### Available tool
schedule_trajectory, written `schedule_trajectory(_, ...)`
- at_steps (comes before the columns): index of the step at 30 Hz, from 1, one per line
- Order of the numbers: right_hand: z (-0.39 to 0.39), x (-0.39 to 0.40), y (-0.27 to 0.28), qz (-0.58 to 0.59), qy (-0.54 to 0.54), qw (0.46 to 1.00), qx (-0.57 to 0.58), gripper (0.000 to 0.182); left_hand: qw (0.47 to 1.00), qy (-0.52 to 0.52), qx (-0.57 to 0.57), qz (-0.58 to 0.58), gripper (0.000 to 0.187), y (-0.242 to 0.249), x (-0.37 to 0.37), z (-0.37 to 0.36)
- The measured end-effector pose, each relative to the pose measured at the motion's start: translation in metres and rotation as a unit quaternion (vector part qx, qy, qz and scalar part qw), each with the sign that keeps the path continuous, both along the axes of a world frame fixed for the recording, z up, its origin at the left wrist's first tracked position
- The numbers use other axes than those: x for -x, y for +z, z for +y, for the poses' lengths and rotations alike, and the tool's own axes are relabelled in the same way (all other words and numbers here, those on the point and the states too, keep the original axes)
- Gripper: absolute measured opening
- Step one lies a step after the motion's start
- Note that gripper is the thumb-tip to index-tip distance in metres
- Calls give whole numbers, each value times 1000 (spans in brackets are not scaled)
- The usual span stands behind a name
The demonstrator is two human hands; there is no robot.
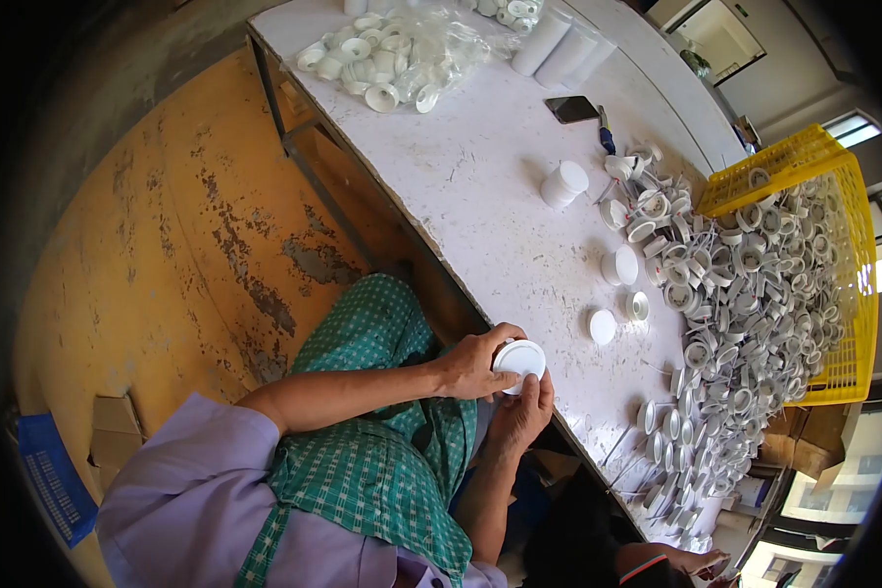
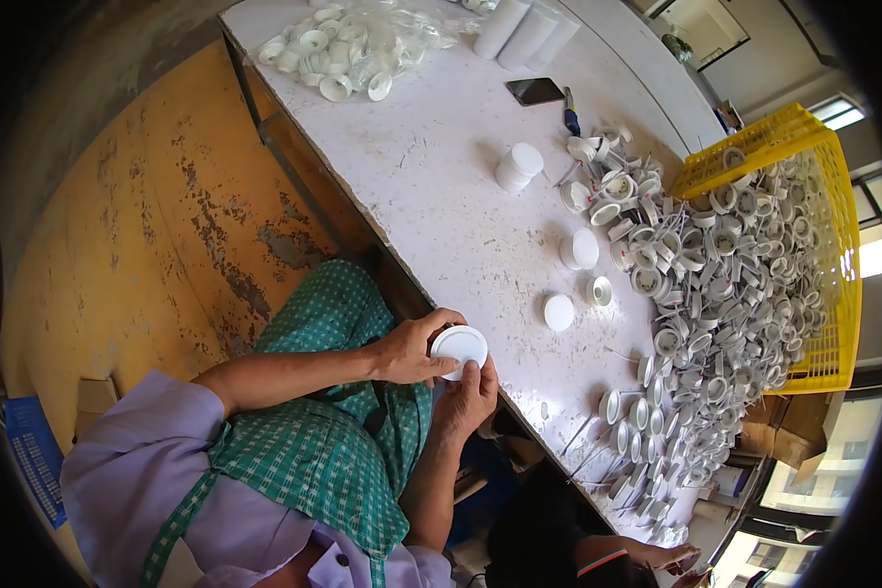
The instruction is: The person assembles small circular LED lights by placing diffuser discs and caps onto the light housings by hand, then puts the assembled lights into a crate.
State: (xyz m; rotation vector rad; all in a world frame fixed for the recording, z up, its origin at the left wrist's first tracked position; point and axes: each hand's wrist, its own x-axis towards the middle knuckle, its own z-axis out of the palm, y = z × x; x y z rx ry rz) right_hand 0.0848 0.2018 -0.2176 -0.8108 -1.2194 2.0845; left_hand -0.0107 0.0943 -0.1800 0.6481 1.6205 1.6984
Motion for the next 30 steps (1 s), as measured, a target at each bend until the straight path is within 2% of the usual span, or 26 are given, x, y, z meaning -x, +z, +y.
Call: schedule_trajectory(30, -3, 4, -3, 27, 46, 998, 20, 20, 1000, 13, -11, 17, 42, -6, 4, -8)
